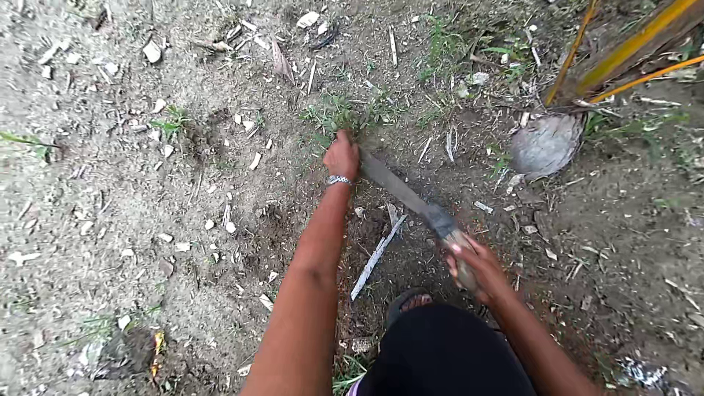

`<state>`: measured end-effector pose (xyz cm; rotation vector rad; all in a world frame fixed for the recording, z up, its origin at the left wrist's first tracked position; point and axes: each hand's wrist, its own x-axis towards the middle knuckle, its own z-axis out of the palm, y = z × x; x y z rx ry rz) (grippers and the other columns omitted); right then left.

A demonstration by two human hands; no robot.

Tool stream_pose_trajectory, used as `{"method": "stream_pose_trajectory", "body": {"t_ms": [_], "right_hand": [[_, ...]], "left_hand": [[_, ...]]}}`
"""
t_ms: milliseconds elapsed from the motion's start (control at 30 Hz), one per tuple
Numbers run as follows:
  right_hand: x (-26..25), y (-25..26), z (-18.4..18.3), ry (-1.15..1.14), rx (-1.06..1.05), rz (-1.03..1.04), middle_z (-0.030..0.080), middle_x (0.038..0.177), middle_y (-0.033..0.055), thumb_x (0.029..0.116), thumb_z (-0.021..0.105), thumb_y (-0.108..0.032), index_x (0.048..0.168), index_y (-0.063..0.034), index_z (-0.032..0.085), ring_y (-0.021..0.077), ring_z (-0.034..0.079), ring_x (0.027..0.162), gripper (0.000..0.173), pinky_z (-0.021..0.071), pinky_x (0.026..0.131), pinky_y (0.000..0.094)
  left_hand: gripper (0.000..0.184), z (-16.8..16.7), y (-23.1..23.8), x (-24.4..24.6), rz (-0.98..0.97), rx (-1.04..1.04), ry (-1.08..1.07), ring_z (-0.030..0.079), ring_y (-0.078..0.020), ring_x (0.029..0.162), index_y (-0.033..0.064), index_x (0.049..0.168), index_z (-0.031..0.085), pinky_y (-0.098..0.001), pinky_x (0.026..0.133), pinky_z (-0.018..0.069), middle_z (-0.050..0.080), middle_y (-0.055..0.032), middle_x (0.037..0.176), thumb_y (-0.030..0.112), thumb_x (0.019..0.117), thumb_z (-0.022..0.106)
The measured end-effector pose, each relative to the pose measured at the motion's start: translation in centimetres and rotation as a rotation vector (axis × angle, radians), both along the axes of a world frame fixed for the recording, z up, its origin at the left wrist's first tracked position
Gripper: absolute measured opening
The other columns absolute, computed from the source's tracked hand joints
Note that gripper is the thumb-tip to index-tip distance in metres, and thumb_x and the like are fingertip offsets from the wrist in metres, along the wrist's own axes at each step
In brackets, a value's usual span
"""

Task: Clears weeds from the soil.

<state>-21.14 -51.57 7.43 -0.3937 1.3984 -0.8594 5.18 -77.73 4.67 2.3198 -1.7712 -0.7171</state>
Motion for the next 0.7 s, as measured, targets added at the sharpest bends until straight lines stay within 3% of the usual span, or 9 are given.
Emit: {"method": "stream_pose_trajectory", "body": {"t_ms": [100, 167, 233, 333, 400, 500, 567, 633, 700], "right_hand": [[-3.1, 5.9, 1.1, -0.042, 0.023, -0.111, 0.065, 0.069, 0.0043, 0.085, 0.067, -0.024, 0.138, -0.0043, 0.052, 0.012, 0.06, 0.048, 0.059, 0.0521, 0.042, 0.0265], [-3.5, 6.8, 2.0, -0.102, 0.016, -0.146, 0.067, 0.068, 0.0047, 0.0825, 0.077, -0.029, 0.132, -0.007, 0.058, 0.0124, 0.061, 0.047, 0.057, 0.0526, 0.041, 0.0265], [-1.1, 3.1, 2.8, -0.056, 0.023, -0.047, 0.064, 0.069, 0.0032, 0.0874, 0.069, -0.032, 0.136, -0.0066, 0.053, 0.0116, 0.059, 0.048, 0.057, 0.0513, 0.041, 0.0265], [4.7, -4.8, 1.9, -0.011, 0.012, 0.028, 0.063, 0.072, 0.009, 0.1006, 0.06, -0.016, 0.144, -0.0012, 0.049, 0.0161, 0.059, 0.05, 0.047, 0.052, 0.042, 0.03], [5.6, -6.2, 0.6, 0.07, -0.107, 0.054, 0.067, 0.076, 0.0112, 0.0966, 0.067, -0.01, 0.144, 0.0028, 0.05, 0.0172, 0.063, 0.053, 0.052, 0.0549, 0.045, 0.0305], [3.5, -3.6, 1.6, 0.426, -0.362, 0.253, 0.074, 0.108, 0.0102, 0.0863, 0.077, -0.021, 0.144, 0.0014, 0.055, 0.0128, 0.07, 0.073, 0.066, 0.0613, 0.064, 0.0315], [1.8, -0.6, 2.8, 0.362, -0.368, 0.177, 0.074, 0.099, 0.0085, 0.0853, 0.076, -0.023, 0.142, 0.003, 0.055, 0.0133, 0.068, 0.064, 0.066, 0.0605, 0.057, 0.0314], [0.0, 2.1, 3.6, 0.124, -0.259, 0.013, 0.071, 0.079, 0.0057, 0.0852, 0.075, -0.023, 0.142, 0.0025, 0.054, 0.0131, 0.064, 0.054, 0.066, 0.0564, 0.048, 0.0284], [-1.0, 3.1, 3.9, -0.044, -0.143, -0.095, 0.067, 0.07, 0.0062, 0.0853, 0.076, -0.027, 0.14, -0.0012, 0.053, 0.0138, 0.062, 0.049, 0.065, 0.0537, 0.043, 0.0278]], "left_hand": [[0.05, -1.3, 1.8, 3.5, 0.127, -0.124, 0.084, 0.069, -0.0521, 0.108, -0.0032, 0.144, 0.048, -0.0706, 0.091, 0.0521, 0.07, -0.0325, 0.114, 0.025, 0.1038, 0.054], [0.048, -1.5, 2.2, 5.0, 0.183, -0.191, 0.115, 0.067, -0.0514, 0.113, -0.0006, 0.147, 0.046, -0.0695, 0.095, 0.0498, 0.069, -0.0319, 0.118, 0.026, 0.1067, 0.051], [0.054, -0.9, 1.6, 5.1, 0.13, -0.191, 0.106, 0.067, -0.051, 0.113, 0.0086, 0.154, 0.045, -0.071, 0.094, 0.0491, 0.069, -0.0296, 0.123, 0.038, 0.1084, 0.048], [0.065, 0.0, -0.4, 3.0, 0.053, -0.087, 0.003, 0.067, -0.0527, 0.107, 0.0127, 0.151, 0.048, -0.071, 0.088, 0.0513, 0.063, -0.0327, 0.129, 0.056, 0.1029, 0.054], [0.051, -0.1, -1.6, 2.2, 0.075, -0.058, -0.032, 0.067, -0.052, 0.109, 0.0107, 0.146, 0.052, -0.0683, 0.089, 0.0519, 0.06, -0.0325, 0.133, 0.042, 0.1058, 0.055], [0.043, -0.8, -1.1, 3.2, 0.117, -0.08, 0.056, 0.066, -0.0507, 0.117, 0.001, 0.144, 0.052, -0.0682, 0.097, 0.0504, 0.066, -0.0316, 0.127, 0.025, 0.1093, 0.044], [0.047, -1.3, 0.0, 5.4, 0.203, -0.08, 0.138, 0.063, -0.0501, 0.124, -0.0015, 0.143, 0.054, -0.0687, 0.104, 0.0467, 0.066, -0.0318, 0.128, 0.031, 0.1119, 0.04], [0.049, -1.4, 0.9, 7.4, 0.286, -0.132, 0.189, 0.061, -0.0494, 0.126, -0.0025, 0.142, 0.056, -0.0675, 0.107, 0.0445, 0.066, -0.0312, 0.129, 0.033, 0.1115, 0.042], [0.051, -0.7, 1.1, 8.5, 0.353, -0.199, 0.225, 0.059, -0.0482, 0.128, -0.003, 0.143, 0.056, -0.0659, 0.109, 0.0427, 0.065, -0.0307, 0.131, 0.035, 0.111, 0.043]]}}
